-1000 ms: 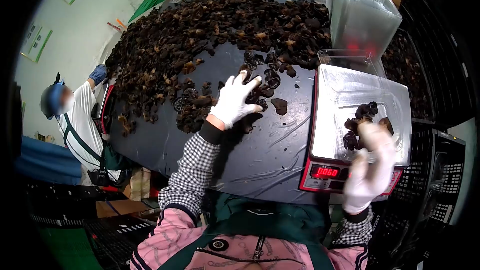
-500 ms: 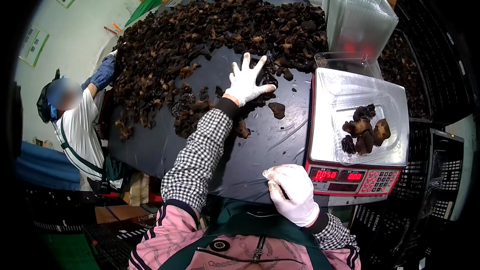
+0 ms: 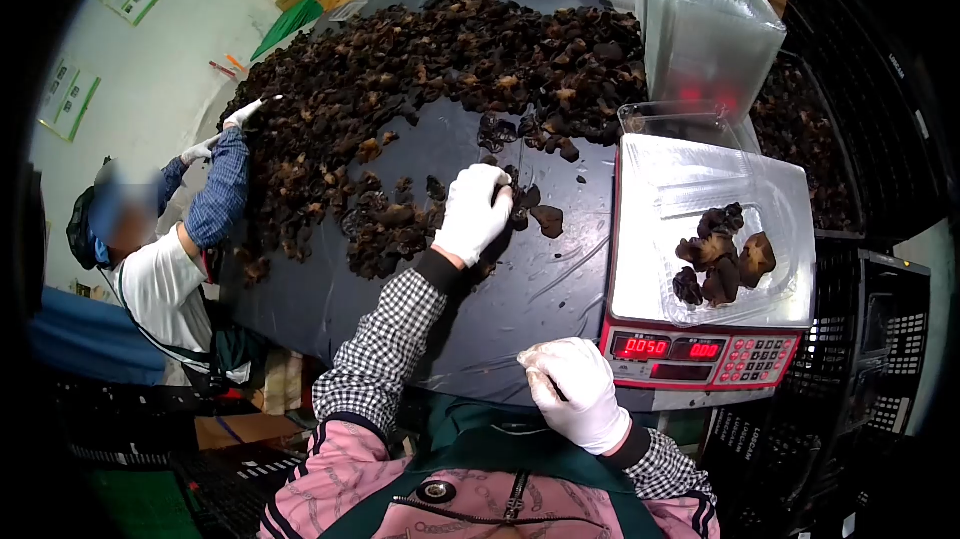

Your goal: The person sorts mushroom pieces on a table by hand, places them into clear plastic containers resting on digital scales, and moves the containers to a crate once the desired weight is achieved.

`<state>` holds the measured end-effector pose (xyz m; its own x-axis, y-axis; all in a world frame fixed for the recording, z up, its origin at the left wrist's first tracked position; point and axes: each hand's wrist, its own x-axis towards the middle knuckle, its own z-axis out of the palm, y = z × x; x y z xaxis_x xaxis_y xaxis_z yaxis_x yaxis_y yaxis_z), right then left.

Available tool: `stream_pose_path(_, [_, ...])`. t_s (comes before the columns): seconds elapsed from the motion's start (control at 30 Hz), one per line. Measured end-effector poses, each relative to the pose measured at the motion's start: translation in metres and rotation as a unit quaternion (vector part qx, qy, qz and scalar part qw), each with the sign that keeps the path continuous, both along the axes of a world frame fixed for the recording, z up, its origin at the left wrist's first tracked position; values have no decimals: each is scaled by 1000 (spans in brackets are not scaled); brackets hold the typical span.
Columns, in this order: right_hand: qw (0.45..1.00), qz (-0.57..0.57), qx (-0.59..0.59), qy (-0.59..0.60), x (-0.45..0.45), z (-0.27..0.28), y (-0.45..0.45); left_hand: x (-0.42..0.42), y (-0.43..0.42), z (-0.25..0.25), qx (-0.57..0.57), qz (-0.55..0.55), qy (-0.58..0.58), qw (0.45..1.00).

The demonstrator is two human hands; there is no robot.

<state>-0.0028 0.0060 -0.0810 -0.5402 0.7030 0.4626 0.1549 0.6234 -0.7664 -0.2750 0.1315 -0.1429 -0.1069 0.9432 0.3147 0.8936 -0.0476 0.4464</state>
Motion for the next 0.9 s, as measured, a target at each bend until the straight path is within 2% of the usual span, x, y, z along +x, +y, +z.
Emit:
stream_pose_path(0.07, [1000, 10, -1, 2, -1, -2, -1, 5, -14, -1, 73, -27, 79, 994])
stream_pose_path(0.1, [1000, 15, 1, 3, -2, -2, -1, 6, -16, 3, -25, -17, 126, 992])
stream_pose_path(0.23, [1000, 23, 3, 3, -4, -1, -4, 1, -8, 24, -179, -56, 147, 971])
stream_pose_path(0.33, [1000, 17, 3, 3, -3, -5, -4, -9, 11, 22, -172, -68, 161, 969])
stream_pose_path(0.5, [1000, 18, 1, -8, -3, -9, -6, -32, 55, 27, -189, 24, 103, 976])
stream_pose_path(0.63, [1000, 24, -9, -12, -3, -8, -5, -42, 85, 23, -226, 8, 63, 972])
stream_pose_path(0.73, [1000, 21, -20, -8, -2, -8, -4, -46, 97, 9, -211, -56, 54, 974])
stream_pose_path(0.77, [1000, 20, -20, -8, -1, -8, -3, -48, 94, -1, -136, -83, 46, 986])
stream_pose_path(0.9, [1000, 21, -22, -6, 0, -9, -2, -44, 63, 17, -100, -76, 30, 992])
